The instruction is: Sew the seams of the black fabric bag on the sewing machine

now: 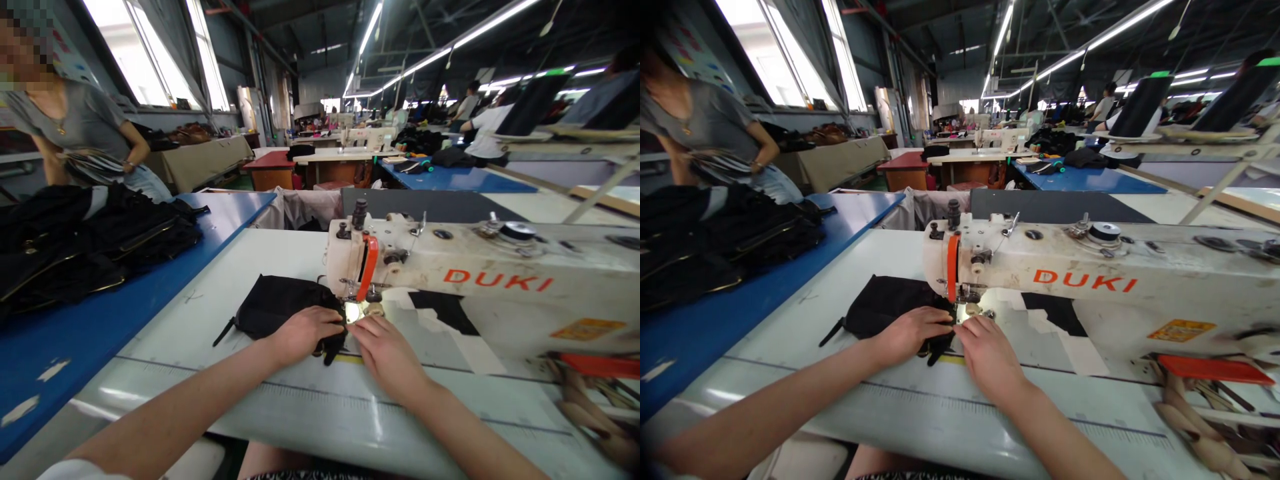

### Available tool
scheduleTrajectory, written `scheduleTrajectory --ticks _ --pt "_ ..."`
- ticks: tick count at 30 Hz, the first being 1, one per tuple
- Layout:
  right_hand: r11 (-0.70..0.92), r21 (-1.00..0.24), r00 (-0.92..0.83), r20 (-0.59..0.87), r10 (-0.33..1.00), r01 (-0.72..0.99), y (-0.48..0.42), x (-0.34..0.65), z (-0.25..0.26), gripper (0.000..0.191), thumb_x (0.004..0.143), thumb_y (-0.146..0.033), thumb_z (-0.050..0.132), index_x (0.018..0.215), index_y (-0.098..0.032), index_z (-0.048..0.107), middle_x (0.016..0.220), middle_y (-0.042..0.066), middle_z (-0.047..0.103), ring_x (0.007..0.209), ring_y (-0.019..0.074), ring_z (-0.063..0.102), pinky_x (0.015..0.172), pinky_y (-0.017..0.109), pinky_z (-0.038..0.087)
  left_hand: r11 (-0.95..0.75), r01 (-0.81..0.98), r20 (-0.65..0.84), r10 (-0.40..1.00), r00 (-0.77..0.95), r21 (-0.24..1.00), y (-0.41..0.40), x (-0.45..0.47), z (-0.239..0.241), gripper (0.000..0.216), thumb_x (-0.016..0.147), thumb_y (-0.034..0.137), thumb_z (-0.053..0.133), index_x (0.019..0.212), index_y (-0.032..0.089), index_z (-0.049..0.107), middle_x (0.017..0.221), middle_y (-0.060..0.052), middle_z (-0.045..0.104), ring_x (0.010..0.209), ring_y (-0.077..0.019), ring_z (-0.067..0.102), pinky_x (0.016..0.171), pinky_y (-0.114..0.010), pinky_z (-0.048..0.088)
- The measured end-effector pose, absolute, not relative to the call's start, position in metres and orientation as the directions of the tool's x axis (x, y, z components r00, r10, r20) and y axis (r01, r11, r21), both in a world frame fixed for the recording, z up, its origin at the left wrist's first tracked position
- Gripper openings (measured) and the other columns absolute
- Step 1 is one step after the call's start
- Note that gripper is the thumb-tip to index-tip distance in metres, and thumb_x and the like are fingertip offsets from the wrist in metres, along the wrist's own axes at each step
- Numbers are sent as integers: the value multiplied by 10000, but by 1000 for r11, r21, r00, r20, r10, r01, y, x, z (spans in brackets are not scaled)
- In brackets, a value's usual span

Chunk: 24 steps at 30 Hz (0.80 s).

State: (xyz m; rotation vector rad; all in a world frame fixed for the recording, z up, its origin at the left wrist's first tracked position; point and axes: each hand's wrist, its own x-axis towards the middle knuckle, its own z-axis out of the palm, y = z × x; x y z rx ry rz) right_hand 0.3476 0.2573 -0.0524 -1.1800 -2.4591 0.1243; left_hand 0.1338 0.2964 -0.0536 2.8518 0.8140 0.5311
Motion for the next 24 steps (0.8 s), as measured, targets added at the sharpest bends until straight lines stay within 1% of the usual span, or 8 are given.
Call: scheduleTrajectory --ticks 2,4,7,13,17,24 --pt "637 -206 -572 299 763 742 263 346 -52 279 848 -74 459 1083 -155 585 958 79 574 943 238 478 869 405 426 -842 495 293 538 790 213 296 134 -52 262 903 152 448 1094 187 624 1209 -74 593 1118 -188 542 983 -334 417" --pt "641 -165 -589 277 759 749 267 344 -54 252 840 -71 471 1042 -151 599 929 77 572 910 235 484 835 398 436 -840 500 296 542 786 210 295 135 -51 262 899 137 447 1079 189 629 1199 -68 596 1103 -190 549 975 -330 421" --pt "646 -126 -599 276 752 753 270 343 -57 249 838 -64 473 1032 -152 602 913 74 568 892 229 485 817 386 434 -841 501 299 541 786 203 295 134 -52 263 886 119 461 1083 186 623 1191 -66 602 1100 -190 553 996 -345 403" --pt "639 -104 -598 267 756 762 269 343 -56 252 843 -70 471 1042 -163 595 907 63 569 873 223 492 788 367 412 -823 523 290 568 770 220 298 132 -61 278 870 92 472 1097 175 610 1227 -74 594 1148 -181 533 1049 -380 354" --pt "633 -76 -594 276 755 770 275 341 -52 254 830 -57 472 1028 -160 593 915 67 567 861 216 497 772 359 391 -811 542 295 585 756 220 304 133 -64 287 872 84 461 1094 184 614 1231 -62 595 1159 -178 525 1042 -388 365" --pt "610 -65 -574 275 771 789 280 340 -52 216 835 -78 482 1000 -161 595 915 64 565 833 207 495 756 347 372 -830 512 343 558 756 221 311 135 -63 285 871 76 451 1068 182 628 1185 -58 622 1123 -162 551 1020 -366 397"
